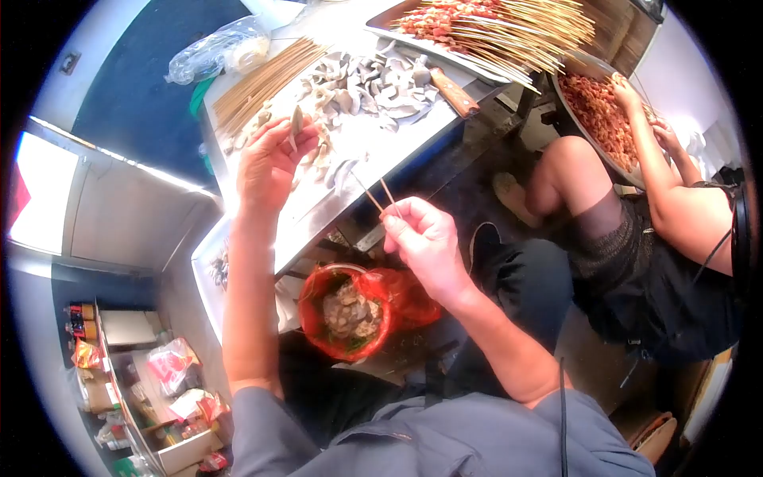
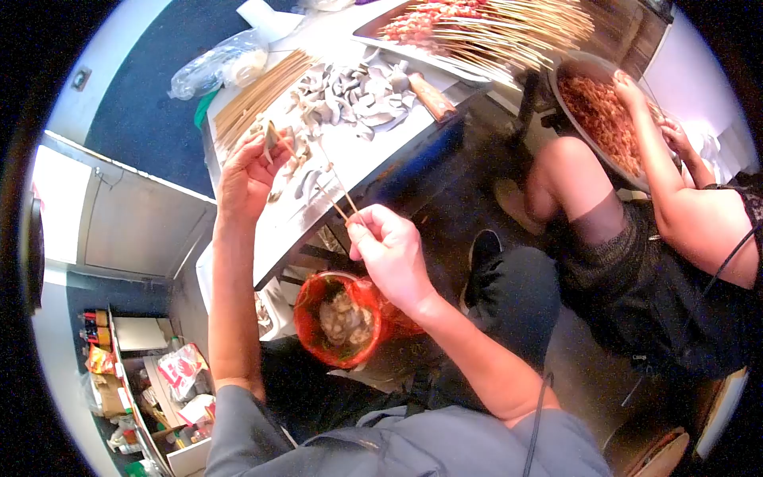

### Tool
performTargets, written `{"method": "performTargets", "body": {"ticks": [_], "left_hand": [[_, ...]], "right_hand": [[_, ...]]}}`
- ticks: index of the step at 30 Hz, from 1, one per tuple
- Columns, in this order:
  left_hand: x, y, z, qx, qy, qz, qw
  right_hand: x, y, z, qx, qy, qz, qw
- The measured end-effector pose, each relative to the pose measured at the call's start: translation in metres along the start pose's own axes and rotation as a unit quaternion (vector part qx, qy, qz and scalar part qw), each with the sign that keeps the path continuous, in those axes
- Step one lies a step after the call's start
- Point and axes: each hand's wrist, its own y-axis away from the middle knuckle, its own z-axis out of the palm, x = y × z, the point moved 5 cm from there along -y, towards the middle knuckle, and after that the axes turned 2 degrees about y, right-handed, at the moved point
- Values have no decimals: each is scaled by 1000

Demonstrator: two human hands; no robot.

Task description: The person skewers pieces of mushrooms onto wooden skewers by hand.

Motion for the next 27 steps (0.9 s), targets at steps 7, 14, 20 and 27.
{"method": "performTargets", "body": {"ticks": [7, 14, 20, 27], "left_hand": [[10, 10, -13, -4, 57, 12, 998], [18, 12, -15, -43, 52, 50, 996], [30, 17, -5, -45, -66, 108, 991], [26, 25, 1, -49, -137, 83, 986]], "right_hand": [[7, 3, 9, -14, 38, -30, 999], [5, 3, 11, -24, 55, -34, 998], [6, 3, 10, -30, 51, -27, 998], [5, 4, 10, -25, 53, -33, 998]]}}
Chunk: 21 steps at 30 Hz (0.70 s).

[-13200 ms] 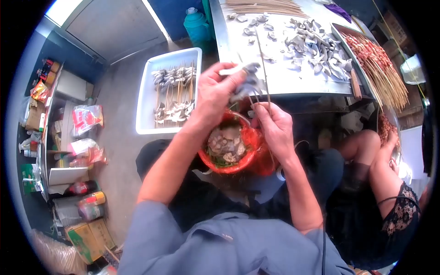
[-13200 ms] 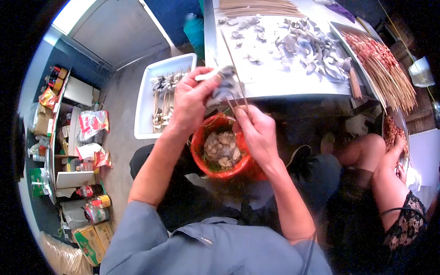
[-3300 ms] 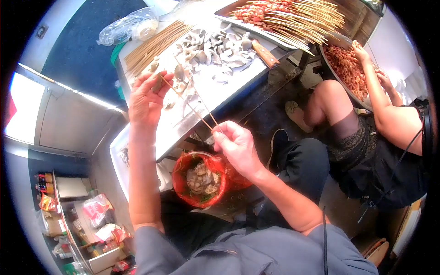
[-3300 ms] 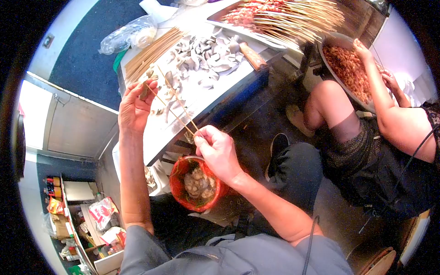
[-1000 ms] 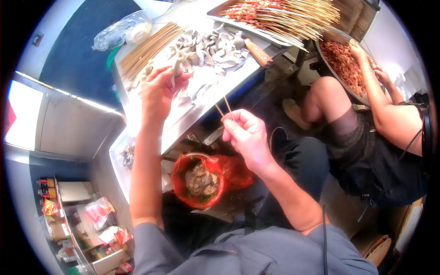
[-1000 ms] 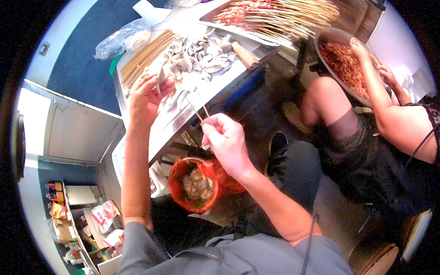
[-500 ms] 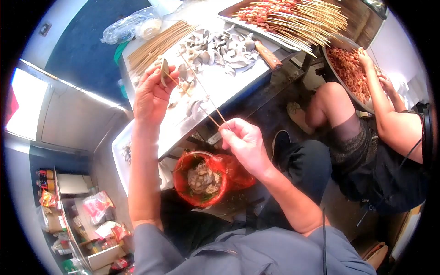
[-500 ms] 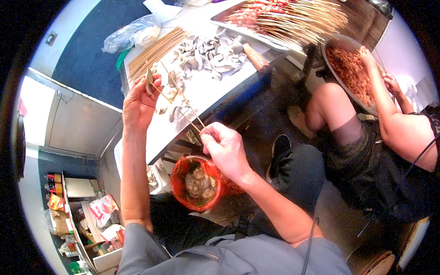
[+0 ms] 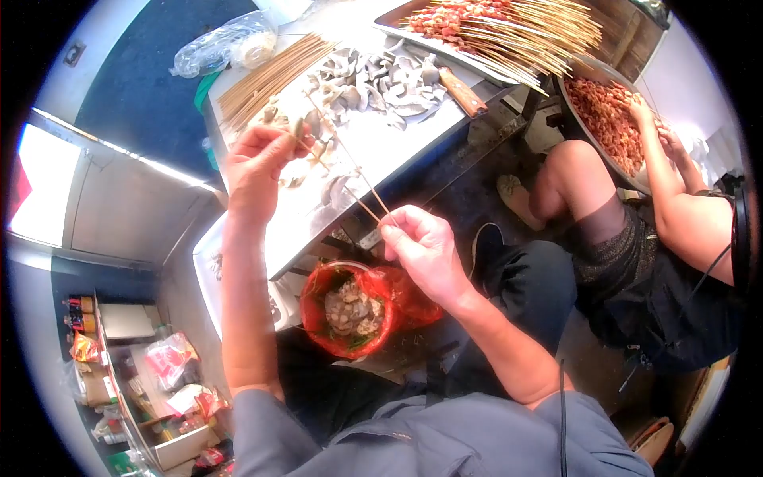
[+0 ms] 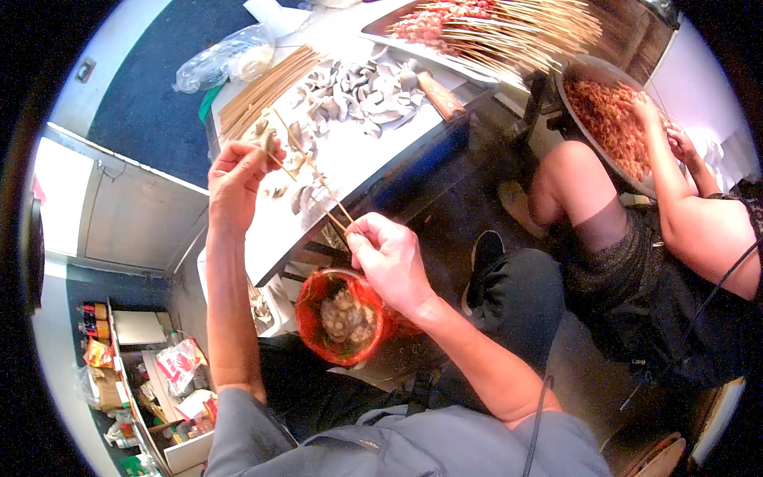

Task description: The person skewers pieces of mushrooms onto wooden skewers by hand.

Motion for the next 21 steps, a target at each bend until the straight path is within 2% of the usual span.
{"method": "performTargets", "body": {"ticks": [2, 4, 6, 8, 9, 10, 12, 13, 15, 16, 18, 20, 21], "left_hand": [[-12, 8, 15, -43, -82, -36, 995], [-22, 19, 25, -82, -52, -81, 992], [-29, 17, 16, -77, -60, -80, 992], [-18, 8, 25, -22, -76, -36, 996], [-19, -2, 14, 15, -130, -2, 991], [-24, -14, -3, 59, -257, 23, 964], [-28, -35, -13, 96, -393, 65, 912], [-30, -44, -13, 96, -392, 66, 912], [-38, -56, -10, 78, -531, 60, 842], [-39, -59, -11, 77, -530, 60, 842], [-48, -66, -18, 44, -489, -28, 871], [-47, -64, -20, 39, -492, 0, 870], [-45, -62, -24, 61, -430, 25, 901]], "right_hand": [[0, 0, 0, 12, -7, 4, 1000], [-1, 0, -1, 16, -5, 2, 1000], [-1, -1, -3, 22, -1, 0, 1000], [-1, -2, -5, 33, -1, -10, 999], [-1, -2, -5, 33, -1, -10, 999], [-1, -2, -5, 37, -2, -6, 999], [0, -3, -4, 39, -3, -3, 999], [1, -3, -4, 40, -8, 1, 999], [2, -3, -3, 43, -12, 4, 999], [2, -4, -3, 42, -13, 0, 999], [-2, -5, -5, 46, -13, -5, 999], [-5, -4, -5, 44, -16, -1, 999], [-4, -4, -6, 44, -16, 0, 999]]}}
